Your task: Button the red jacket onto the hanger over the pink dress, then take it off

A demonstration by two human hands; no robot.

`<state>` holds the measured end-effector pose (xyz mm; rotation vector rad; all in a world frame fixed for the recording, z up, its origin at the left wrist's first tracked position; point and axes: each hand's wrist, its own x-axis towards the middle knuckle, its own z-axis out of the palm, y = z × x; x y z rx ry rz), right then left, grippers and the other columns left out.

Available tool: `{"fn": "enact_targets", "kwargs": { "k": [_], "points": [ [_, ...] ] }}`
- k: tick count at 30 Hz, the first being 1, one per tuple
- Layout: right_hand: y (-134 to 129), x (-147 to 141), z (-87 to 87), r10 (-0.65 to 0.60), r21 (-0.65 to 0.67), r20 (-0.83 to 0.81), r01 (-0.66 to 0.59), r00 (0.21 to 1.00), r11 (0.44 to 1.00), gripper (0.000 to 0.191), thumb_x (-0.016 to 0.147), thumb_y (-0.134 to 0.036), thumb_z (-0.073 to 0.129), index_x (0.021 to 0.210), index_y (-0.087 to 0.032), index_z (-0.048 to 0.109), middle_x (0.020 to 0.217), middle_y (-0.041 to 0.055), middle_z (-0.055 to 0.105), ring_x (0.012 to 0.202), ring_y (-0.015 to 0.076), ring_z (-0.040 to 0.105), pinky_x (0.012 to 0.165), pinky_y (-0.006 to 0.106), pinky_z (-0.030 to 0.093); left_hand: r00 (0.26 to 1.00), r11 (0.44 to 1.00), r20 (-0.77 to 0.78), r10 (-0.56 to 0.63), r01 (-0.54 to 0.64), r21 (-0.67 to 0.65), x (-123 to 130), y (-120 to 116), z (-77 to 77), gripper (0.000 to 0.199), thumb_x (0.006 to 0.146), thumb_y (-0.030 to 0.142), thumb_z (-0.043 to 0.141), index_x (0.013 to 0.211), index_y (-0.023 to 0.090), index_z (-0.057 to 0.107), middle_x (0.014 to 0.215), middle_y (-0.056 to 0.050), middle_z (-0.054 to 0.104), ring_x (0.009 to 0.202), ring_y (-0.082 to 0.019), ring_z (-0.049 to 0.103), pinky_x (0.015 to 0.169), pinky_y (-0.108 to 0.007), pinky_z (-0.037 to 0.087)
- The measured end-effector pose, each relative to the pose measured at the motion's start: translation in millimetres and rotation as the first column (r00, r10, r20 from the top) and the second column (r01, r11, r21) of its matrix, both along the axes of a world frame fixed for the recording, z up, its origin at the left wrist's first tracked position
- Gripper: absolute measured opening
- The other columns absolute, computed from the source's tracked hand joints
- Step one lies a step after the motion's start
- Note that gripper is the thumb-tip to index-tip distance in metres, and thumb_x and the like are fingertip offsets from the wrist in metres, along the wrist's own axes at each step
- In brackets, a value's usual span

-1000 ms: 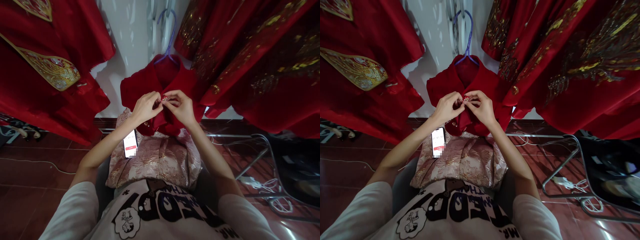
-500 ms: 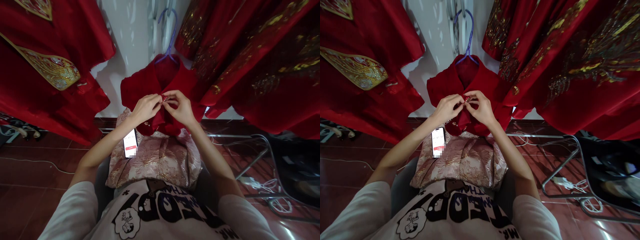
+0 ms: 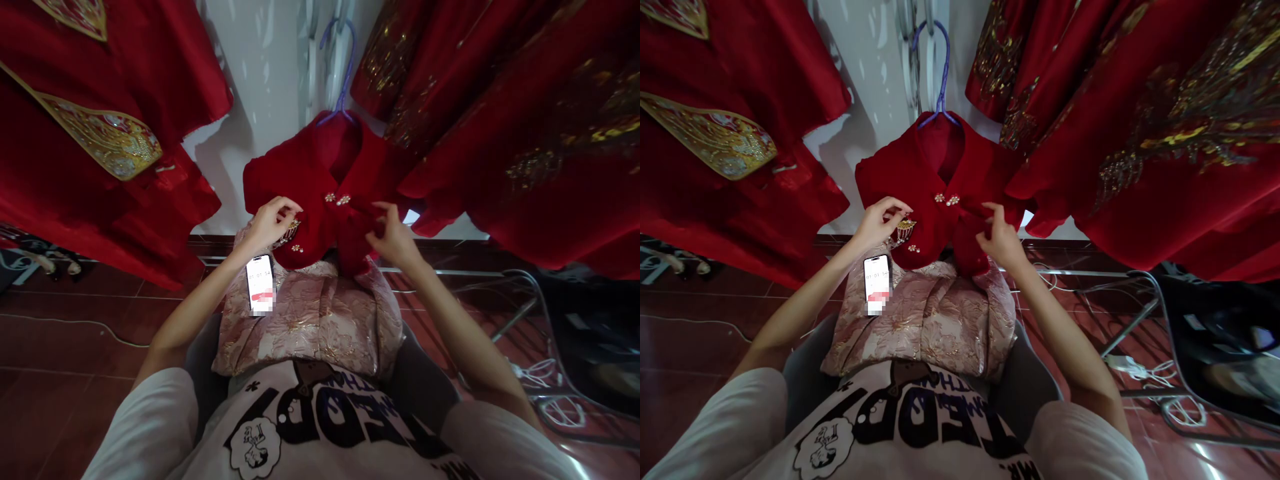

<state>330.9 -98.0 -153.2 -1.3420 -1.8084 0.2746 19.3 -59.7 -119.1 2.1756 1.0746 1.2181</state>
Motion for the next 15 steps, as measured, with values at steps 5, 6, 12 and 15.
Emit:
{"fn": "enact_targets", "kwargs": {
  "k": [5, 6, 12, 15],
  "points": [
    [-0.6, 29.8, 34.3, -0.168, 0.055, -0.064, 0.172, 0.984, 0.984, 0.038, 0.073, -0.021, 0.064, 0.111, -0.022, 0.061, 0.075, 0.0000, 0.063, 0.061, 0.0163, 0.058, 0.064, 0.033, 0.051, 0.998, 0.991, -0.046, 0.049, -0.054, -0.120, -8.9, -3.1, -18.2, 0.017, 0.091, 0.011, 0.057, 0.101, 0.018, 0.069, 0.109, -0.007, 0.078, 0.093, -0.014, 0.074, 0.077, -0.024, 0.058],
    [-1.4, 29.5, 44.2, -0.166, 0.092, -0.104, 0.175, 0.981, 0.980, 0.036, 0.074, -0.021, 0.064, 0.110, -0.023, 0.061, 0.076, 0.0000, 0.063, 0.062, 0.0162, 0.059, 0.064, 0.033, 0.051, 0.996, 0.989, -0.073, 0.048, -0.058, -0.138, -8.2, -5.6, -19.0, 0.017, 0.091, 0.012, 0.058, 0.103, 0.018, 0.069, 0.113, -0.007, 0.078, 0.092, -0.014, 0.074, 0.077, -0.025, 0.059],
    [-25.4, 1.0, 86.6, 0.126, 0.153, -0.202, -0.096, 0.971, 0.984, 0.030, 0.084, -0.027, 0.067, 0.113, -0.025, 0.061, 0.086, 0.0016, 0.070, 0.073, 0.0160, 0.065, 0.063, 0.031, 0.052, 0.988, 0.984, -0.143, 0.056, -0.079, -0.160, -1.0, -17.6, -15.4, 0.025, 0.090, 0.010, 0.060, 0.112, 0.018, 0.071, 0.119, -0.008, 0.077, 0.091, -0.015, 0.075, 0.080, -0.026, 0.061],
    [-38.5, -20.3, 87.3, 0.330, 0.049, -0.110, -0.326, 0.938, 0.944, 0.030, 0.086, -0.027, 0.069, 0.115, -0.023, 0.066, 0.095, 0.0030, 0.074, 0.077, 0.0151, 0.067, 0.067, 0.030, 0.055, 0.995, 0.979, -0.080, 0.057, -0.071, -0.189, 1.6, -15.6, -18.7, 0.025, 0.090, 0.009, 0.060, 0.110, 0.017, 0.072, 0.117, -0.008, 0.078, 0.092, -0.014, 0.075, 0.082, -0.026, 0.061]
  ]
}}
